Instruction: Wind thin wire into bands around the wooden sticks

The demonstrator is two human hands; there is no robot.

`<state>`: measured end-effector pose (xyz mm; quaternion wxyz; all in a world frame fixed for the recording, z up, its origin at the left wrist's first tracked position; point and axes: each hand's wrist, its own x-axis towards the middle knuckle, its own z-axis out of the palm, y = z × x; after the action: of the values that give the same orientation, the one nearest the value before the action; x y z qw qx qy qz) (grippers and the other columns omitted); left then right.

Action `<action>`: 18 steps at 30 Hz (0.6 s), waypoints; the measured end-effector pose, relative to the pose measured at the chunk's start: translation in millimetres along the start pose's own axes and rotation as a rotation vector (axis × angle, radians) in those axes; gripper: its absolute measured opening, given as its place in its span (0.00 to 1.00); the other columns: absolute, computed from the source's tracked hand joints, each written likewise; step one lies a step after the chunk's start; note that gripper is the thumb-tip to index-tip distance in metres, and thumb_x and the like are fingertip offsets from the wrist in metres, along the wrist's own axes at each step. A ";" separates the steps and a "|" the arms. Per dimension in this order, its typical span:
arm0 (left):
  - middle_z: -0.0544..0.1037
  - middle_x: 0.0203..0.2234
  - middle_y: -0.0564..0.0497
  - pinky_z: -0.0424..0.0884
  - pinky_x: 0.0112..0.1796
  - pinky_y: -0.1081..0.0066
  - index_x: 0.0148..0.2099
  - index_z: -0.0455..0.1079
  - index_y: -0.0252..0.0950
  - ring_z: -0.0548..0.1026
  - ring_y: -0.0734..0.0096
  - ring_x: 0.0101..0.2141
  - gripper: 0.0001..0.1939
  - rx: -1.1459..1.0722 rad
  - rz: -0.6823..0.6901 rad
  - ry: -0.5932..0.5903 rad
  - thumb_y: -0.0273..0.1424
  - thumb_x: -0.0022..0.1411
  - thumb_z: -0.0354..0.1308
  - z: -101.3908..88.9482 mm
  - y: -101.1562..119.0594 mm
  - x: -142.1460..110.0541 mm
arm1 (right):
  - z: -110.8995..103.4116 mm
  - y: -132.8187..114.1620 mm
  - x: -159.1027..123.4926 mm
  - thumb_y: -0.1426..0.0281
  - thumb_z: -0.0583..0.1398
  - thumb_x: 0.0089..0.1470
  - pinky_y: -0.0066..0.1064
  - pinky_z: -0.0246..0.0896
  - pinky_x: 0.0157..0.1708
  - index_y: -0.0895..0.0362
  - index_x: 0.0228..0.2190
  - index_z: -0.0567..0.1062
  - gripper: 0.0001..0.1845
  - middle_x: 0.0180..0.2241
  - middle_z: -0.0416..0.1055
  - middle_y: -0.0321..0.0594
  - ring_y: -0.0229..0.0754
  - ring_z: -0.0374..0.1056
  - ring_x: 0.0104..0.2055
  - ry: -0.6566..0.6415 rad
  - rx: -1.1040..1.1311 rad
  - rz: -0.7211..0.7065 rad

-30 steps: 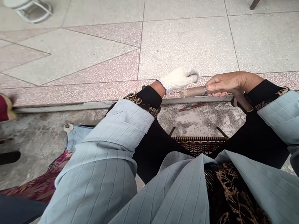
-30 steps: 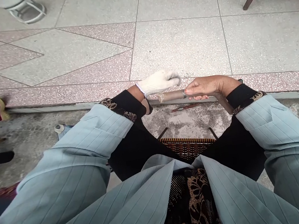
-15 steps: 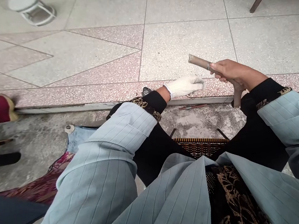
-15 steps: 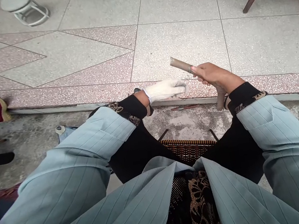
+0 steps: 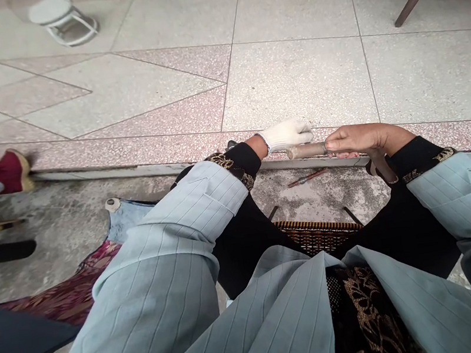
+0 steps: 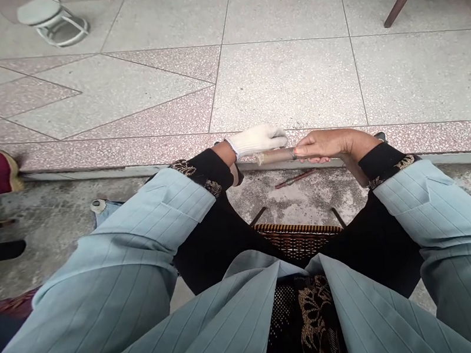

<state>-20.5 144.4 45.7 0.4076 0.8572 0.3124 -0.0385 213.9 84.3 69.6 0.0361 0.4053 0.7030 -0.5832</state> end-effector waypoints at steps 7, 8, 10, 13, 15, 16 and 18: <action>0.76 0.23 0.49 0.61 0.31 0.69 0.42 0.76 0.36 0.68 0.72 0.27 0.17 -0.043 0.025 0.114 0.41 0.61 0.52 -2.5 5.4 1.2 | -15.8 17.8 14.1 0.42 0.59 0.52 0.35 0.54 0.28 0.56 0.26 0.71 0.28 0.24 0.67 0.41 0.41 0.61 0.26 0.218 -0.312 0.366; 0.76 0.23 0.49 0.62 0.31 0.70 0.42 0.76 0.36 0.68 0.72 0.27 0.17 -0.074 0.040 0.099 0.40 0.62 0.52 -1.7 7.8 -0.2 | -18.8 20.0 13.9 0.42 0.59 0.52 0.35 0.54 0.28 0.56 0.27 0.71 0.28 0.24 0.68 0.43 0.42 0.62 0.27 0.311 -0.304 0.398; 0.76 0.24 0.48 0.63 0.31 0.70 0.44 0.75 0.36 0.69 0.72 0.27 0.17 -0.143 0.062 0.075 0.40 0.63 0.50 0.8 12.4 -2.6 | -22.5 21.3 11.6 0.41 0.57 0.53 0.36 0.54 0.27 0.55 0.29 0.70 0.29 0.23 0.66 0.43 0.43 0.61 0.26 0.479 -0.205 0.390; 0.76 0.28 0.48 0.65 0.32 0.71 0.46 0.74 0.36 0.70 0.73 0.28 0.17 -0.273 0.080 0.029 0.40 0.64 0.50 6.7 18.6 -3.7 | -21.4 13.6 4.8 0.36 0.50 0.55 0.35 0.53 0.23 0.54 0.33 0.67 0.32 0.21 0.61 0.38 0.40 0.55 0.22 0.592 0.076 0.211; 0.75 0.30 0.49 0.65 0.32 0.72 0.46 0.73 0.36 0.70 0.74 0.29 0.17 -0.350 0.101 -0.044 0.41 0.65 0.50 11.2 21.7 -3.1 | -17.6 3.4 -0.7 0.35 0.45 0.55 0.34 0.52 0.21 0.53 0.33 0.66 0.34 0.20 0.57 0.36 0.39 0.52 0.20 0.599 0.232 0.097; 0.74 0.31 0.49 0.66 0.32 0.73 0.46 0.72 0.36 0.70 0.75 0.29 0.17 -0.375 0.112 -0.082 0.41 0.65 0.50 13.1 22.6 -2.6 | -15.3 -2.1 -3.5 0.34 0.44 0.55 0.34 0.52 0.21 0.52 0.33 0.65 0.35 0.20 0.56 0.35 0.39 0.51 0.19 0.599 0.282 0.062; 0.73 0.32 0.49 0.65 0.31 0.74 0.45 0.72 0.36 0.69 0.75 0.28 0.16 -0.370 0.116 -0.113 0.41 0.65 0.50 15.5 22.4 -1.3 | -10.9 -11.0 -8.2 0.35 0.44 0.56 0.33 0.51 0.20 0.52 0.33 0.65 0.34 0.20 0.55 0.34 0.38 0.51 0.19 0.555 0.341 0.018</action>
<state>-5.9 122.0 51.0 0.5768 0.7806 0.2410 -0.0051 217.3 89.3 86.1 -0.2202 0.5551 0.5746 -0.5596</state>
